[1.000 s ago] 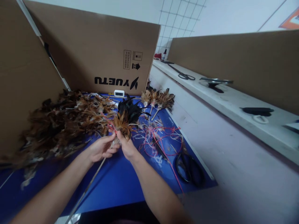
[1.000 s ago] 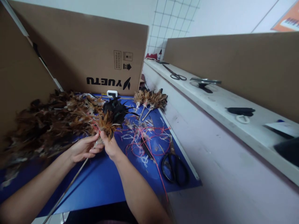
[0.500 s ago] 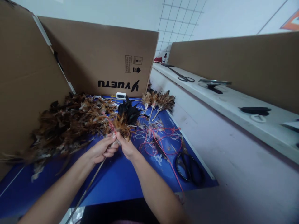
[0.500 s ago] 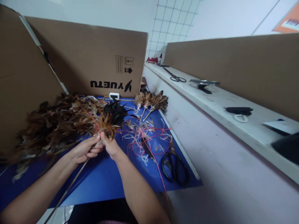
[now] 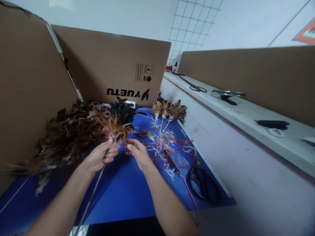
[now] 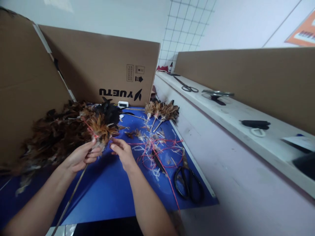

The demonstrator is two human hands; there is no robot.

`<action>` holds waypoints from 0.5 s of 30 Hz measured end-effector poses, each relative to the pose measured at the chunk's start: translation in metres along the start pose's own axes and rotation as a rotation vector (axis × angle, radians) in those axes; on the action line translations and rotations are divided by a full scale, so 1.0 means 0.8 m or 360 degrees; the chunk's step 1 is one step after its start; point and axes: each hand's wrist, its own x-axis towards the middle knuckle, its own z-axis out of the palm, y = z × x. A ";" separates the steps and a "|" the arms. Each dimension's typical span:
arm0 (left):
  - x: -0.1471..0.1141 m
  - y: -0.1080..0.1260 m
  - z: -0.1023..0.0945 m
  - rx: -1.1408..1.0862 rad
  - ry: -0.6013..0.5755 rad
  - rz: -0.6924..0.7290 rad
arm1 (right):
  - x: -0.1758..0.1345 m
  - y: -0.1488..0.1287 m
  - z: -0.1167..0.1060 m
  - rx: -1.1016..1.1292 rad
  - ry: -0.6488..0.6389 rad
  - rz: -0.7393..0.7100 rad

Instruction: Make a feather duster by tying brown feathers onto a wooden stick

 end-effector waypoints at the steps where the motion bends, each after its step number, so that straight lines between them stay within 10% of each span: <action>1: -0.003 0.006 -0.003 -0.0016 0.0021 0.0024 | 0.003 0.000 -0.003 -0.0046 0.0087 -0.0016; 8: -0.016 0.030 -0.018 -0.0110 0.0062 0.0186 | 0.008 -0.002 -0.014 -0.0850 0.0466 -0.0394; 12: -0.018 0.034 -0.017 -0.0234 0.0116 0.0159 | 0.001 -0.016 0.004 -0.1376 0.0189 -0.0582; 15: -0.017 0.034 -0.017 -0.0290 0.0123 0.0156 | 0.006 -0.015 0.030 -0.1896 -0.0050 -0.0316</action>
